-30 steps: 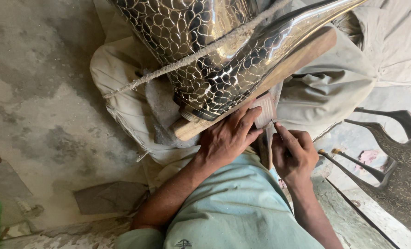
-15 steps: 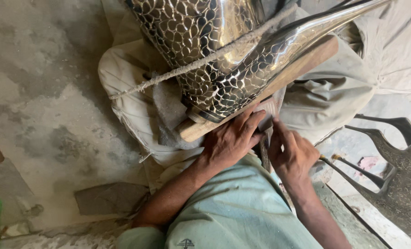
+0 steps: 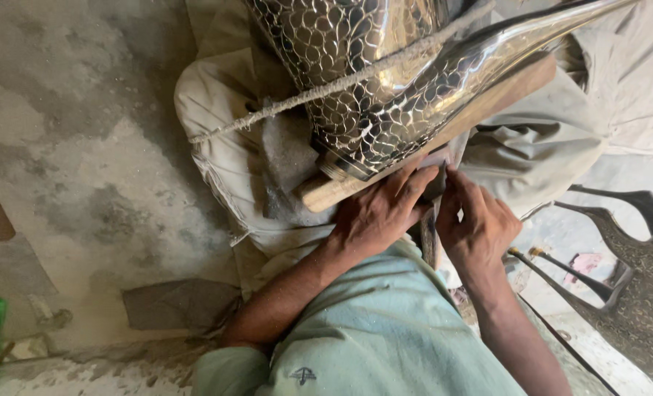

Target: The person sits on the floor and repeatedly hammers a small metal punch against a silver giraffe-shaped sculpture to create a textured pattern. They adjust the sculpture's position on a wooden block and reposition the punch multiple times while continuing to strike the surface.

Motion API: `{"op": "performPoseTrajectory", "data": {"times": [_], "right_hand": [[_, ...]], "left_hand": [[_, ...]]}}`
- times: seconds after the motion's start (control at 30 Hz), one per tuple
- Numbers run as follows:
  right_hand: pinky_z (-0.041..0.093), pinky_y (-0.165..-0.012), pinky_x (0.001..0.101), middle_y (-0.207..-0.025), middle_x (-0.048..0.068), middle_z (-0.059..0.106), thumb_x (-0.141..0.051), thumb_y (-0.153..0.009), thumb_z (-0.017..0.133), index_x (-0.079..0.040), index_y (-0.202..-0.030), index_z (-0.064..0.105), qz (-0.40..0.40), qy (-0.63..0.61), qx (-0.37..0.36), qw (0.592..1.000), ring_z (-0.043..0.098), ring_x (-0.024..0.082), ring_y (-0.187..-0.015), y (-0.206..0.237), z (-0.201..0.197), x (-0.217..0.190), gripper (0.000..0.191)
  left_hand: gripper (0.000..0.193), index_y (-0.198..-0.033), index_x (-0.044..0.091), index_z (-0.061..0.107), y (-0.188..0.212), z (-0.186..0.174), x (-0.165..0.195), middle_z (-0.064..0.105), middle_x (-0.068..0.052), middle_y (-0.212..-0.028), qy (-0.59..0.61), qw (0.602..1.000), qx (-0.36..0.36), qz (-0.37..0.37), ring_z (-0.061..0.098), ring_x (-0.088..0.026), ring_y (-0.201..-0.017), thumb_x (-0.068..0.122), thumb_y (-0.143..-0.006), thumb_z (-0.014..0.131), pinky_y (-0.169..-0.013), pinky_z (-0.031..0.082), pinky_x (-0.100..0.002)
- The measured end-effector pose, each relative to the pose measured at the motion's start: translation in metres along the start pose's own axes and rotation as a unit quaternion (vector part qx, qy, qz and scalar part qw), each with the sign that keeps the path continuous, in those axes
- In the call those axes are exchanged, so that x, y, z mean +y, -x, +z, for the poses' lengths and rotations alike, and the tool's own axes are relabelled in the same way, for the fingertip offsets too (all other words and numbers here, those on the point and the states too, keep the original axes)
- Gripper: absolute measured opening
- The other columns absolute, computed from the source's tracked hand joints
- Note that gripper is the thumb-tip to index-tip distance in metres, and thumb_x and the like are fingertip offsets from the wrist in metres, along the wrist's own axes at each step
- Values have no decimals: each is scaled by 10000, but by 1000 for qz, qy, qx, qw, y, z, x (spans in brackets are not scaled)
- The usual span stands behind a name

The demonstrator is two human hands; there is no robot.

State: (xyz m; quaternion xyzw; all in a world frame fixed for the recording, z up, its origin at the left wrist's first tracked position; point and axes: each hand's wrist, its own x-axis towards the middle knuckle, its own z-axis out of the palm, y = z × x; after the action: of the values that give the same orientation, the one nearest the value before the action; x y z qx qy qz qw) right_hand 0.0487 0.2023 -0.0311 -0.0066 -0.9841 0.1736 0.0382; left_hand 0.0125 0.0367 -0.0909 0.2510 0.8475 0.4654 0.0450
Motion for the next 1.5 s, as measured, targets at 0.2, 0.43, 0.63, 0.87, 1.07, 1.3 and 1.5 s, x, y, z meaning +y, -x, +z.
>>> {"op": "performPoseTrajectory", "data": {"times": [0.2,0.43,0.63,0.87,1.07,1.3,1.5], "right_hand": [[492,-599,349,-855,104,719,21,-963,698,-66,-1182,743,-9,2,7,1000,651,229,-628,2,-3,-2,240],[503,-607,331,-901,104,739,5,-992,702,-66,-1186,741,-3,11,7,1000,670,218,-652,1,-1,1,210],[496,-604,360,-871,106,734,14,-969,710,-67,-1165,763,-13,25,-3,1000,660,245,-639,1,-3,-1,218],[532,-639,302,-902,96,739,-16,-1031,679,-61,-1157,729,5,-6,-3,1000,707,197,-694,1,-5,-3,143],[485,-605,354,-896,109,755,-13,-1018,739,-63,-1163,761,-9,33,-21,999,682,219,-668,-3,-4,-4,155],[521,-629,330,-922,101,748,-5,-1009,701,-66,-1172,747,-15,14,-6,1000,691,202,-689,-1,-5,-5,180],[508,-634,330,-959,105,759,-15,-1040,731,-65,-1196,749,-19,26,-8,999,698,202,-713,1,0,3,166]], "left_hand": [[778,-1455,125,437,-2,1,-2,532,-136,-1509,2,1000,25,5,586,-347,-1347,211,-814,870,-1125,493,-480],[809,-1453,124,438,-1,0,-1,525,-145,-1487,-2,1000,13,6,595,-361,-1315,244,-775,864,-1107,492,-503],[759,-1465,136,433,-1,-4,-1,523,-136,-1505,12,1000,15,12,590,-362,-1341,206,-835,851,-1120,492,-493],[744,-1448,124,444,-3,-8,0,518,-129,-1508,8,1000,17,7,595,-357,-1322,206,-829,847,-1098,495,-501],[762,-1478,105,437,-1,-11,3,494,-146,-1525,4,1000,2,4,597,-359,-1318,189,-840,844,-1087,507,-486],[758,-1477,110,431,0,-3,-3,495,-137,-1521,8,1000,15,7,590,-353,-1343,203,-848,844,-1122,498,-487],[778,-1505,108,423,2,-1,-1,486,-125,-1530,4,1000,7,3,580,-335,-1358,202,-857,843,-1134,498,-478]]}}
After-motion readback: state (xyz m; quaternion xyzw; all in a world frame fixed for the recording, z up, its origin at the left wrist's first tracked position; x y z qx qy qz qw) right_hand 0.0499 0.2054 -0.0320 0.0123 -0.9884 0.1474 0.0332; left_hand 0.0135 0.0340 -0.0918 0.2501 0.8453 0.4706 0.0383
